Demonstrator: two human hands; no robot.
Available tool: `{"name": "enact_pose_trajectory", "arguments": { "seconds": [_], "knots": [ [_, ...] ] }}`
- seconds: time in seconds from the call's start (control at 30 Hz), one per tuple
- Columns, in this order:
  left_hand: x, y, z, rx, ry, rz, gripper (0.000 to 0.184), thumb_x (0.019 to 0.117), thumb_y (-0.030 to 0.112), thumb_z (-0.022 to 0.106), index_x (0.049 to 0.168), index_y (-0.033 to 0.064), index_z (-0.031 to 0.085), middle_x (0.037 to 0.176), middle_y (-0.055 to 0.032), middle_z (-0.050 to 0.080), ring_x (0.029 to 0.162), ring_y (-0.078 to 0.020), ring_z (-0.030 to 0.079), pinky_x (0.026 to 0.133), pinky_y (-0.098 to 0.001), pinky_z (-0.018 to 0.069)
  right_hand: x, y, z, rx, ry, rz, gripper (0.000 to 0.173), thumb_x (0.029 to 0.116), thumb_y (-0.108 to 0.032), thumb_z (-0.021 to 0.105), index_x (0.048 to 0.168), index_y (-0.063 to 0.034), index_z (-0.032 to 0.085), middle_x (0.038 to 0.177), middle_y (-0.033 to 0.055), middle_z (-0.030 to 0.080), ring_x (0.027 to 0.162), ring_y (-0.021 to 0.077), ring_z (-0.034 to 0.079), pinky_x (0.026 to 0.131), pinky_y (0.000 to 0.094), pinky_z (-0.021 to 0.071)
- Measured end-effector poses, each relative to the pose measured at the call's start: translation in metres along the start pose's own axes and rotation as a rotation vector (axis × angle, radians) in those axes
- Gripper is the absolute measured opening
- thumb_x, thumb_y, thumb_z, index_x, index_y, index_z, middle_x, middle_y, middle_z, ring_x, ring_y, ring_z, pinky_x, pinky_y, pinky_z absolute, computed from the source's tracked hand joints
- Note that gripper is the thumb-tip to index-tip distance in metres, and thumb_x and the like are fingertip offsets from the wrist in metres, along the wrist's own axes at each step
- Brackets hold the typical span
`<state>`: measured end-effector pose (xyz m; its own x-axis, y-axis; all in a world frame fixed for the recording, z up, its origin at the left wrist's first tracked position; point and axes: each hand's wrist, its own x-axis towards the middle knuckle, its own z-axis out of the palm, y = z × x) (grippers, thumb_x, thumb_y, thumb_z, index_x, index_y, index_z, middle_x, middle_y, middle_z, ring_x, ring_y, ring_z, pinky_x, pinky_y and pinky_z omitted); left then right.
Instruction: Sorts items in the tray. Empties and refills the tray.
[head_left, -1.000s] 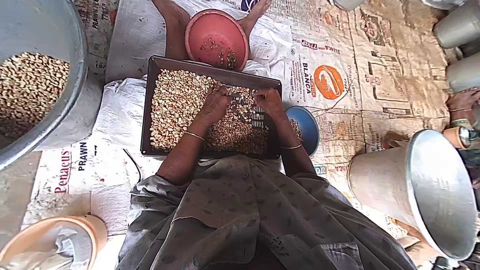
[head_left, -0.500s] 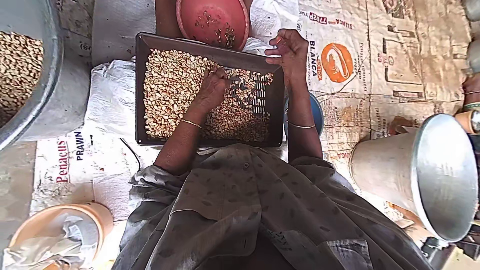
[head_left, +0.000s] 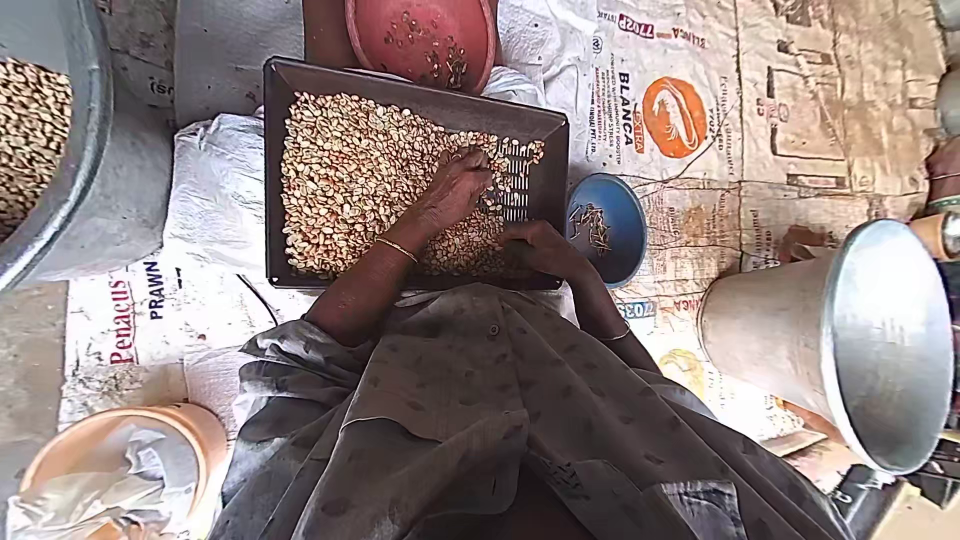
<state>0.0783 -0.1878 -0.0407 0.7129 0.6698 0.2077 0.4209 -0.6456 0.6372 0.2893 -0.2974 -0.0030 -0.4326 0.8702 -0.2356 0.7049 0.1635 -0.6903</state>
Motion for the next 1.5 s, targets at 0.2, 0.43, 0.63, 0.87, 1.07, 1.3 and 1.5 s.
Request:
{"name": "enact_pose_trajectory", "arguments": {
  "seconds": [0.2, 0.43, 0.63, 0.87, 1.07, 1.3, 1.5],
  "knots": [
    [0.018, 0.012, 0.017, 0.051, -0.165, -0.071, 0.023, 0.1027, 0.006, 0.052, 0.114, -0.0023, 0.070, 0.120, -0.0252, 0.063, 0.118, -0.0449, 0.060, 0.107, -0.0652, 0.0377, -0.034, 0.008, 0.000, -0.010, 0.329, 0.016, 0.019, 0.1000, -0.008, 0.060, 0.110, 0.0014, 0.073, 0.102, 0.0153, 0.074, 0.091, 0.0216, 0.072, 0.086, 0.0396, 0.0569],
    [0.039, 0.027, 0.031, 0.160, -0.244, -0.237, 0.024, 0.1020, 0.010, 0.056, 0.116, -0.0066, 0.066, 0.131, -0.0274, 0.060, 0.125, -0.0459, 0.057, 0.106, -0.0645, 0.0409, -0.053, 0.012, 0.006, 0.115, 0.482, -0.015, 0.018, 0.0995, -0.004, 0.058, 0.109, 0.0039, 0.071, 0.098, 0.0142, 0.074, 0.086, 0.0143, 0.072, 0.082, 0.0315, 0.0586],
    [0.039, 0.036, 0.044, 0.325, -0.254, -0.252, 0.035, 0.1014, 0.000, 0.052, 0.134, -0.0105, 0.055, 0.144, -0.0323, 0.050, 0.123, -0.0505, 0.058, 0.103, -0.0609, 0.0454, -0.059, 0.020, 0.003, 0.242, 0.507, 0.032, 0.020, 0.1022, -0.005, 0.054, 0.111, 0.0057, 0.069, 0.096, 0.0143, 0.074, 0.079, 0.0163, 0.075, 0.076, 0.0345, 0.0644],
    [0.032, 0.022, 0.031, 0.134, -0.115, -0.309, 0.030, 0.1059, 0.013, 0.051, 0.119, -0.0111, 0.062, 0.128, -0.0303, 0.062, 0.116, -0.0467, 0.064, 0.100, -0.0586, 0.0503, -0.039, 0.019, 0.007, 0.141, 0.472, 0.006, 0.019, 0.1000, -0.006, 0.057, 0.109, 0.0045, 0.070, 0.090, 0.0140, 0.073, 0.075, 0.0166, 0.072, 0.073, 0.0338, 0.0617],
    [0.027, 0.011, 0.002, -0.025, -0.193, -0.356, 0.029, 0.1062, 0.011, 0.049, 0.113, -0.0109, 0.066, 0.118, -0.0297, 0.066, 0.119, -0.0450, 0.062, 0.107, -0.0578, 0.0439, -0.027, 0.012, 0.010, 0.043, 0.422, 0.041, 0.017, 0.1001, -0.005, 0.058, 0.108, 0.0029, 0.071, 0.092, 0.0156, 0.073, 0.079, 0.0214, 0.071, 0.077, 0.0380, 0.0591],
    [0.030, 0.016, -0.022, -0.320, -0.285, -0.529, 0.030, 0.1105, 0.013, 0.040, 0.118, -0.0073, 0.059, 0.105, -0.0218, 0.062, 0.088, -0.0278, 0.063, 0.084, -0.0452, 0.0532, -0.012, 0.006, 0.017, 0.001, 0.354, -0.028, 0.018, 0.0989, -0.005, 0.060, 0.108, 0.0039, 0.072, 0.098, 0.0194, 0.074, 0.089, 0.0293, 0.073, 0.085, 0.0459, 0.0577],
    [0.063, 0.013, -0.062, -0.477, -0.108, -0.669, 0.024, 0.1091, 0.016, 0.046, 0.119, -0.0028, 0.057, 0.092, -0.0066, 0.057, 0.068, -0.0085, 0.054, 0.066, -0.0248, 0.0494, 0.012, -0.015, 0.042, -0.001, 0.045, -0.274, 0.018, 0.0988, -0.006, 0.060, 0.107, 0.0039, 0.073, 0.099, 0.0184, 0.074, 0.089, 0.0305, 0.073, 0.084, 0.0491, 0.0582]
  ]
}}
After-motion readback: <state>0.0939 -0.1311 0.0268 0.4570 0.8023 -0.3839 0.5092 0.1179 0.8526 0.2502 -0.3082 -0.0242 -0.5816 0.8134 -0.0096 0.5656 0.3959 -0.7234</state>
